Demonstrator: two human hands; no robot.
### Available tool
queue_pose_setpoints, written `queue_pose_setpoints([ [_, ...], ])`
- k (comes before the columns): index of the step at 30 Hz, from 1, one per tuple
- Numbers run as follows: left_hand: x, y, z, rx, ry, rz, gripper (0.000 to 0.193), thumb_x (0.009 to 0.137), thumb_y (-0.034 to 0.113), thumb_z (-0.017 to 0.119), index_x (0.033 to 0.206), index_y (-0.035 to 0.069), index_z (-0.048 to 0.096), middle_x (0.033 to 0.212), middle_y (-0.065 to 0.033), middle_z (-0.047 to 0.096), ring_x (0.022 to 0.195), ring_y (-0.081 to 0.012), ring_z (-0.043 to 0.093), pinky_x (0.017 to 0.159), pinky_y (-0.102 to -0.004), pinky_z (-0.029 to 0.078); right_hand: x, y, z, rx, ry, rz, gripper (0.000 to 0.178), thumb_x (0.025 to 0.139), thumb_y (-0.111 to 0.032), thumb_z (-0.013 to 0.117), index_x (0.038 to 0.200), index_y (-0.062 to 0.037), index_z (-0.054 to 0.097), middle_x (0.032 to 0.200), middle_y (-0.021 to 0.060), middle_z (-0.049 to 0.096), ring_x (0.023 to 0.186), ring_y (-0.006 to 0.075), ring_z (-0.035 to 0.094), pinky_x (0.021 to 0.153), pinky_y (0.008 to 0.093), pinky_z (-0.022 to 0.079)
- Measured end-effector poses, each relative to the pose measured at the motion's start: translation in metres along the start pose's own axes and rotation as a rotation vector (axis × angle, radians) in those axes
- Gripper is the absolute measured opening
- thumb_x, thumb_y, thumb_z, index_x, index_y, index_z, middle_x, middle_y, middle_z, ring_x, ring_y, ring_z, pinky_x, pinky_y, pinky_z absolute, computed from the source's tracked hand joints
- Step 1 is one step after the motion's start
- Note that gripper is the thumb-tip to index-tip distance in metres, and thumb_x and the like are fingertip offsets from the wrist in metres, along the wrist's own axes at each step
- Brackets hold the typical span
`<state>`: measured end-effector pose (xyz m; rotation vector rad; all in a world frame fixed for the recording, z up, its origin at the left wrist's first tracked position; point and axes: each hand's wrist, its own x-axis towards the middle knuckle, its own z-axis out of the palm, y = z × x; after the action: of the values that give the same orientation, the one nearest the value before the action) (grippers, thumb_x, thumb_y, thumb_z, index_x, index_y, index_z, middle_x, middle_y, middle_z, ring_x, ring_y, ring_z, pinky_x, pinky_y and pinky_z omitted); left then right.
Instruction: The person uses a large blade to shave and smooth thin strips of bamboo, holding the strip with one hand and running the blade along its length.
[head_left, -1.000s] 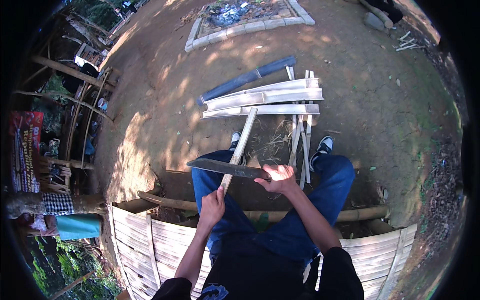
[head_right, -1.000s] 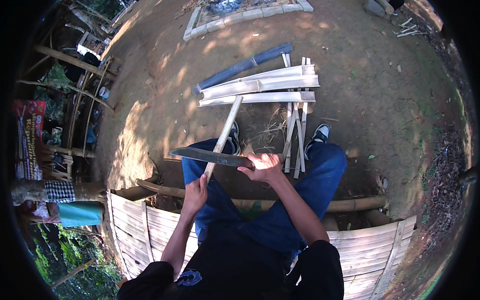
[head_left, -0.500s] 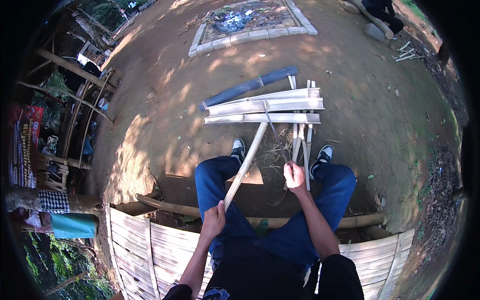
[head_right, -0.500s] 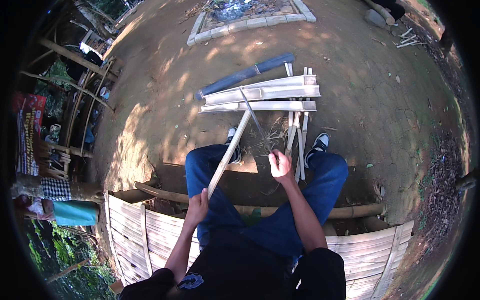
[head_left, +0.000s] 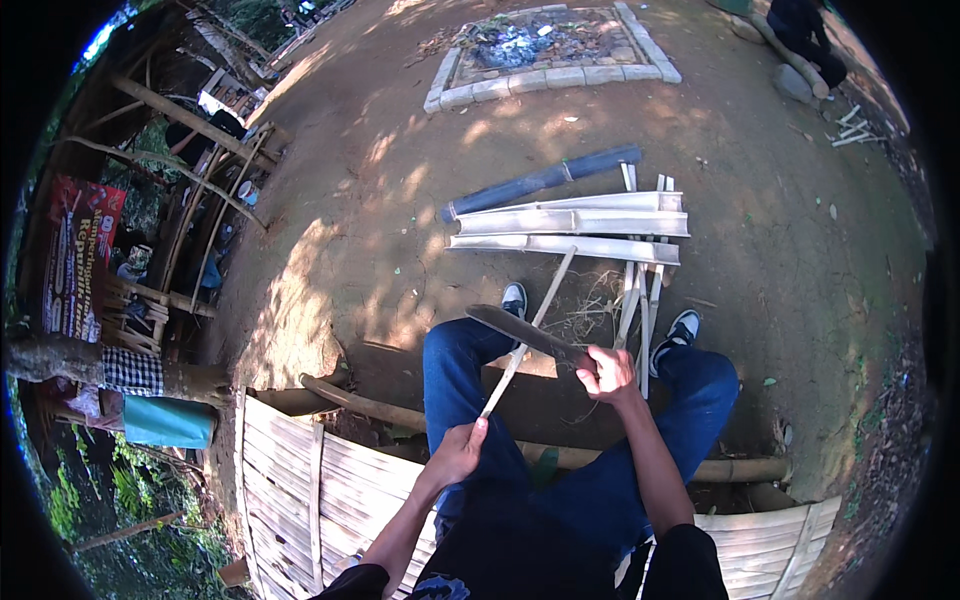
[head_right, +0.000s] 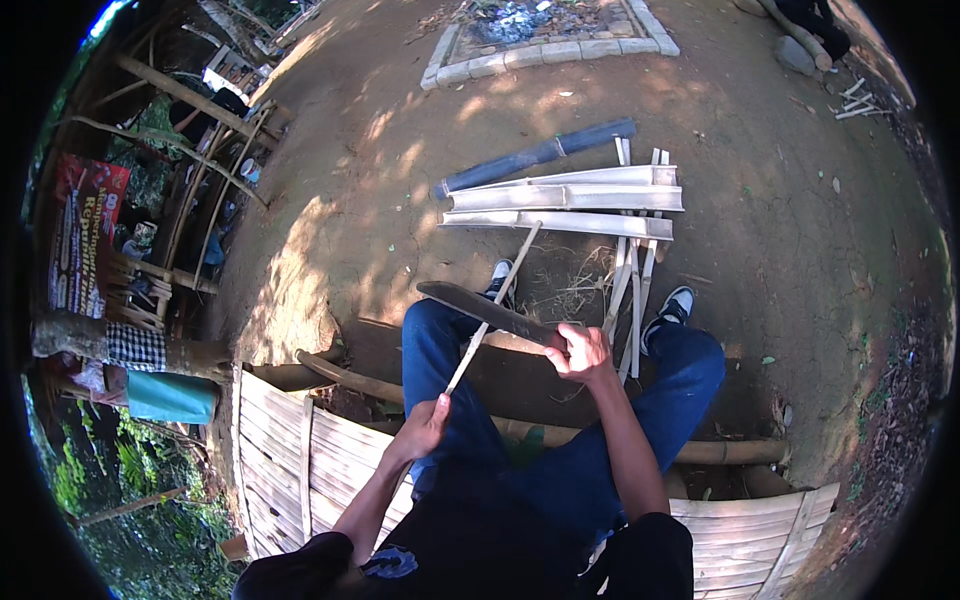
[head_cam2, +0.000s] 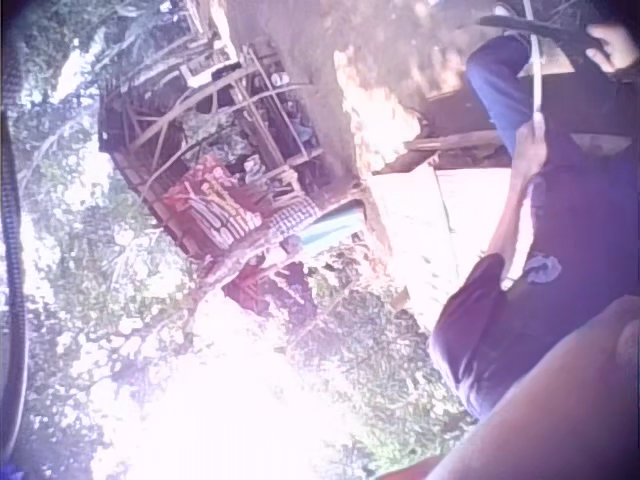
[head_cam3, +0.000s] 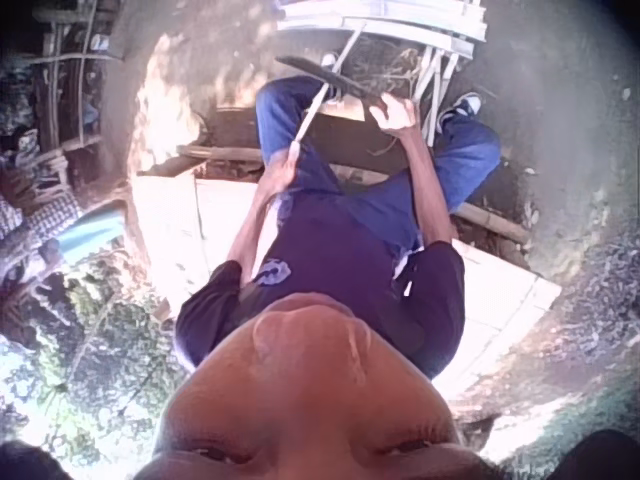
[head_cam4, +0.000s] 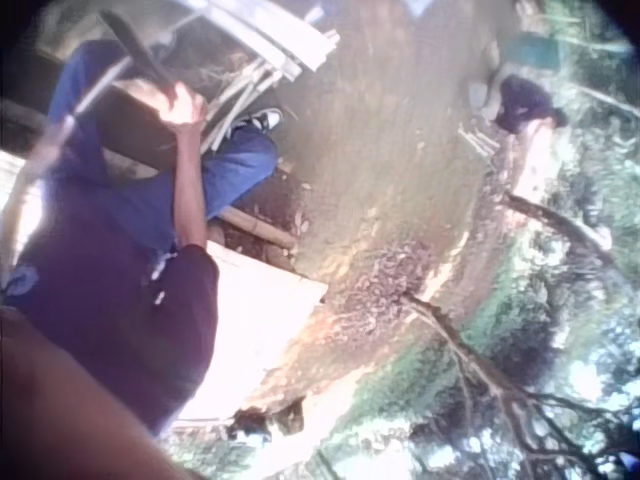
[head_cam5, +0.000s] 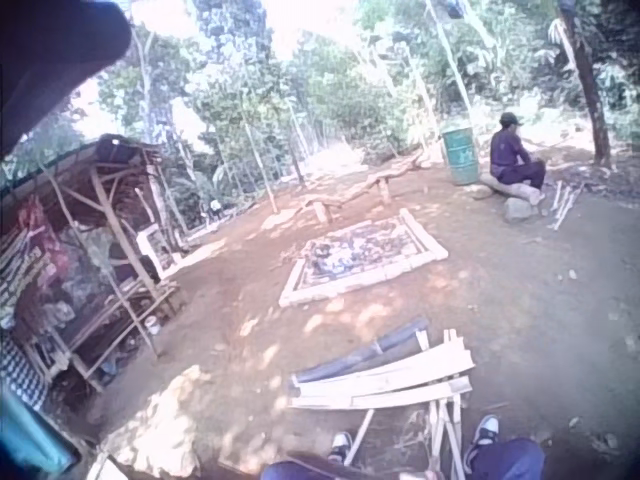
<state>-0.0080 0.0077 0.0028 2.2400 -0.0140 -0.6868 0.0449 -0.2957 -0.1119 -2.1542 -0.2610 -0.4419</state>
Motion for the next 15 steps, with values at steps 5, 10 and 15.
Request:
queue_pose_setpoints([
  [5, -0.009, -0.022, -0.011, 0.058, 0.046, -0.139, 0.063, 0.103, 0.048, 0.034, 0.077, -0.006, 0.054, 0.059, -0.0201, 0.05, 0.054, -0.0275, 0.05, 0.057, -0.0418, 0.042, 0.012, 0.02, -0.002, -0.051, 0.11, 0.591, 0.051, 0.09, -0.052, 0.057, 0.09, -0.0013, 0.067, 0.071, 0.0206, 0.065, 0.073, 0.0429, 0.064, 0.067, 0.0509, 0.049],
  [10, -0.028, -0.007, -0.006, 0.081, 0.105, 0.067, 0.057, 0.104, 0.042, 0.037, 0.075, -0.005, 0.051, 0.056, -0.0163, 0.045, 0.053, -0.0218, 0.044, 0.054, -0.0413, 0.039, 0.004, 0.071, -0.005, 0.117, 0.403, 0.817, 0.061, 0.099, -0.049, 0.046, 0.069, 0.0022, 0.058, 0.054, 0.0091, 0.057, 0.052, 0.0202, 0.058, 0.053, 0.0376, 0.044],
  [15, -0.004, -0.019, 0.002, 0.002, 0.132, -0.039, 0.057, 0.103, 0.043, 0.039, 0.076, -0.005, 0.052, 0.056, -0.0153, 0.046, 0.054, -0.0206, 0.043, 0.055, -0.0411, 0.039, -0.009, 0.051, 0.004, 0.408, 0.392, 0.536, 0.045, 0.102, -0.034, 0.045, 0.07, -0.003, 0.052, 0.054, -0.0013, 0.046, 0.046, 0.0073, 0.044, 0.044, 0.0254, 0.033],
])
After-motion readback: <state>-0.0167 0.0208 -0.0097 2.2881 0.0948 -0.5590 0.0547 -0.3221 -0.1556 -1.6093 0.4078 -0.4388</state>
